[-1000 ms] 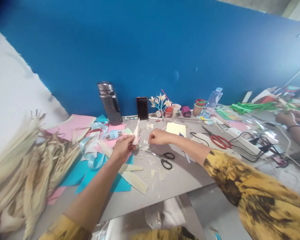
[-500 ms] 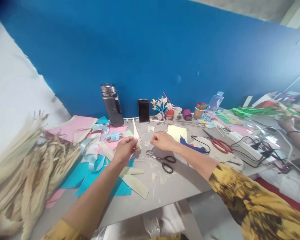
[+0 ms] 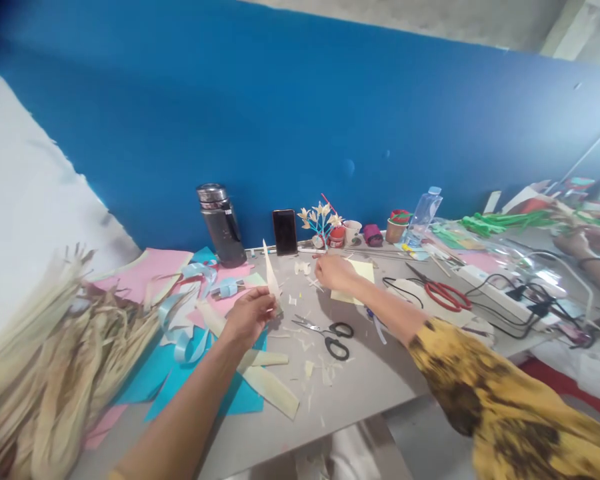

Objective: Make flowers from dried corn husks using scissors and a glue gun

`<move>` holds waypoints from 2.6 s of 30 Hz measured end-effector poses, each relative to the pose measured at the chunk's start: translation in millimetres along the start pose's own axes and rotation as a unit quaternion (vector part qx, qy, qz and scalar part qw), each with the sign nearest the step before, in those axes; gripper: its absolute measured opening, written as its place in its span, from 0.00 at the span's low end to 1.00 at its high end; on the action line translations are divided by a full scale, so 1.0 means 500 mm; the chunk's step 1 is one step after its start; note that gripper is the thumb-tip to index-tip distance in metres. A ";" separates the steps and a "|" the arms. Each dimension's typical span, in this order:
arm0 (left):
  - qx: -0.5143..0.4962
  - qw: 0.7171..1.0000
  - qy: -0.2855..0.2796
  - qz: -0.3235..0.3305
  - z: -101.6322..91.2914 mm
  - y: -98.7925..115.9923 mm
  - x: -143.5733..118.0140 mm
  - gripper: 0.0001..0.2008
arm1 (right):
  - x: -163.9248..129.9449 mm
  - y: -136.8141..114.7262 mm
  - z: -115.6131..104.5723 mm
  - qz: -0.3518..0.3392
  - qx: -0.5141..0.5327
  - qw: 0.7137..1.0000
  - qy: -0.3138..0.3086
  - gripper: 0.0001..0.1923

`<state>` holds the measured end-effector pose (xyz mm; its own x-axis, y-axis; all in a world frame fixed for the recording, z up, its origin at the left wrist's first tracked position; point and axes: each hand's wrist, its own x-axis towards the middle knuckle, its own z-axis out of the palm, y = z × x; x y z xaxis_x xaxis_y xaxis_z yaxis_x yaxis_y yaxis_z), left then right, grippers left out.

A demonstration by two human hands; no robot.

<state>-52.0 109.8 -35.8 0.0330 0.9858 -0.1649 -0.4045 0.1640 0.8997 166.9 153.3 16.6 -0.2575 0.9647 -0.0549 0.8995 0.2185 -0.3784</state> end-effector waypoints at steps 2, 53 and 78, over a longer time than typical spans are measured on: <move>-0.022 1.000 -0.005 -0.018 0.001 0.005 -0.001 0.15 | -0.076 -0.001 0.017 0.003 -0.041 0.999 -0.010 0.07; -0.029 0.996 -0.063 0.063 0.019 0.025 -0.031 0.07 | -0.125 -0.065 0.185 -0.046 0.530 0.845 -0.064 0.31; 0.001 0.996 -0.060 0.062 0.021 0.034 -0.040 0.03 | -0.130 -0.079 0.174 -0.016 0.536 0.843 -0.046 0.34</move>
<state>-49.9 93.4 -13.1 0.0924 0.9957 -0.0025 -0.4103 0.0404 0.9110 117.4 69.0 -45.3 -0.3465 0.9346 -0.0806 0.0672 -0.0610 -0.9959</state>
